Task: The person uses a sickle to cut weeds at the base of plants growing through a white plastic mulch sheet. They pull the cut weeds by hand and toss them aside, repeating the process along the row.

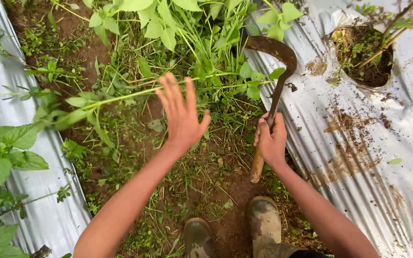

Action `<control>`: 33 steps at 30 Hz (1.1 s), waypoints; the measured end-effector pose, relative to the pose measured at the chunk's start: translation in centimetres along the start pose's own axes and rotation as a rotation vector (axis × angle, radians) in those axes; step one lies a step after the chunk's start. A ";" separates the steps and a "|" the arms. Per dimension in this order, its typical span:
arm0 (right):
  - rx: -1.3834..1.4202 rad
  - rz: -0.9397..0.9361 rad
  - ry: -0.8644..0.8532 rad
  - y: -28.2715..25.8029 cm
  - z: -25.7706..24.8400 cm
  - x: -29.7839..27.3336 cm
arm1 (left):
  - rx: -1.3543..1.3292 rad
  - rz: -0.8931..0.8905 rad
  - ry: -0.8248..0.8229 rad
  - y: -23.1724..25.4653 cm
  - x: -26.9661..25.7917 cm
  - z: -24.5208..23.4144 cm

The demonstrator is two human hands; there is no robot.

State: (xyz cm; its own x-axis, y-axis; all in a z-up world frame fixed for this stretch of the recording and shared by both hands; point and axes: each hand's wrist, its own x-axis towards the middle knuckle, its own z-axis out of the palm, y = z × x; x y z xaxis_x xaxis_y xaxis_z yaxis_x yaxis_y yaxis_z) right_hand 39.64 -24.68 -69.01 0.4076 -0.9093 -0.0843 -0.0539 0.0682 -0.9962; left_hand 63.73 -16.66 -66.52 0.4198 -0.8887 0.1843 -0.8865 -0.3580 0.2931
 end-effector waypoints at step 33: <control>-0.287 -0.089 0.058 2.0 -1.3 -6.9 | 0.165 0.349 -0.102 0.5 8.3 9.1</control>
State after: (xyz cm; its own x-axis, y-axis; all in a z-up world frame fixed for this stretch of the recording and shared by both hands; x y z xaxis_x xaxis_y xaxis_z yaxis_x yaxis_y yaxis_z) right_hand 35.57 -18.81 -70.41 0.3702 -0.9288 0.0127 -0.2787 -0.1241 -0.9523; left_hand 65.01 -26.81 -73.38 0.0734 -0.9861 0.1494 -0.9953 -0.0630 0.0731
